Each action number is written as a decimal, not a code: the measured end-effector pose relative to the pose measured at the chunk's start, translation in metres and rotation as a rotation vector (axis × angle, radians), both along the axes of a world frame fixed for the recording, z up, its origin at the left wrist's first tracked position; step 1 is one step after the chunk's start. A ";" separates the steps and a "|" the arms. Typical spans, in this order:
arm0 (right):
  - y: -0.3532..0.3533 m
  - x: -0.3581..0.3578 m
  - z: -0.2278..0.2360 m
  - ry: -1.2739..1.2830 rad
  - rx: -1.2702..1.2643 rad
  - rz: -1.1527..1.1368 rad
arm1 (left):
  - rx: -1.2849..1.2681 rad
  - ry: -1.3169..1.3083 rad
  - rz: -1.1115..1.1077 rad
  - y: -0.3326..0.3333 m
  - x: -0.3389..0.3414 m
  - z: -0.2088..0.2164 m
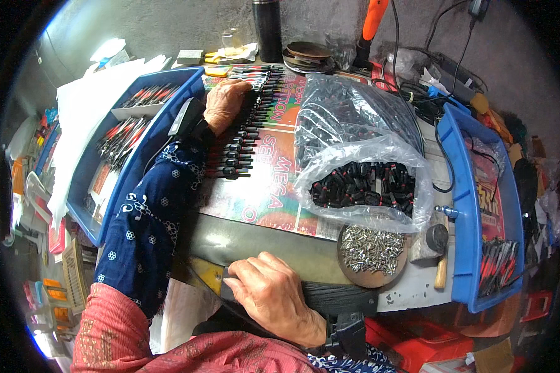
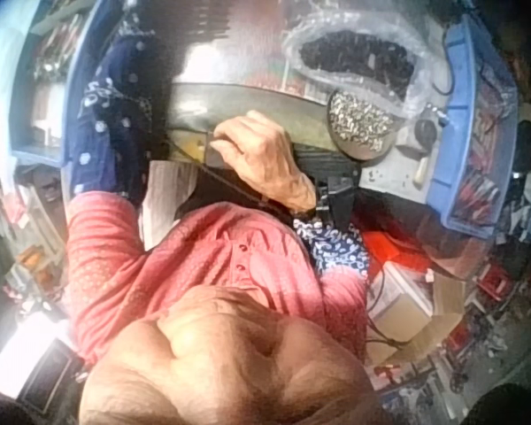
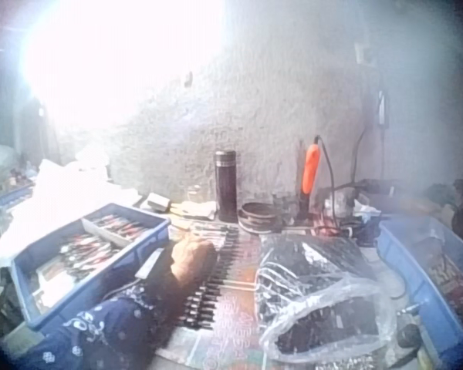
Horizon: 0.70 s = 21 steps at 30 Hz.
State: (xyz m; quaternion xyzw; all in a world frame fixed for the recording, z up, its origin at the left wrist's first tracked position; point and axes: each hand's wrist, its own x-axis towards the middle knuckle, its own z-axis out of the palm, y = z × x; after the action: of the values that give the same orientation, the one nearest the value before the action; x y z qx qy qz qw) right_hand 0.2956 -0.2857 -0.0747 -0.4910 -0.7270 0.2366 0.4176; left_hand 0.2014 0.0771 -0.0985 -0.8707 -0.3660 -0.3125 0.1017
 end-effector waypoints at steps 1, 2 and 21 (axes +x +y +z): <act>0.000 0.000 0.000 -0.001 0.001 0.002 | -0.004 -0.017 -0.011 -0.004 -0.002 0.003; 0.000 0.000 0.000 -0.004 -0.003 0.005 | -0.007 -0.034 -0.020 -0.009 -0.004 0.007; -0.010 -0.007 0.006 0.102 -0.079 -0.092 | 0.041 0.046 0.171 -0.114 -0.082 0.102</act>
State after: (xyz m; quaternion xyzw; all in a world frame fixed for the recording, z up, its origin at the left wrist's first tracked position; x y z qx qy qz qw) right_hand 0.2889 -0.2953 -0.0688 -0.5273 -0.6716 0.2706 0.4447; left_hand 0.1191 -0.0374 0.0030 -0.8410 -0.4301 -0.2898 0.1540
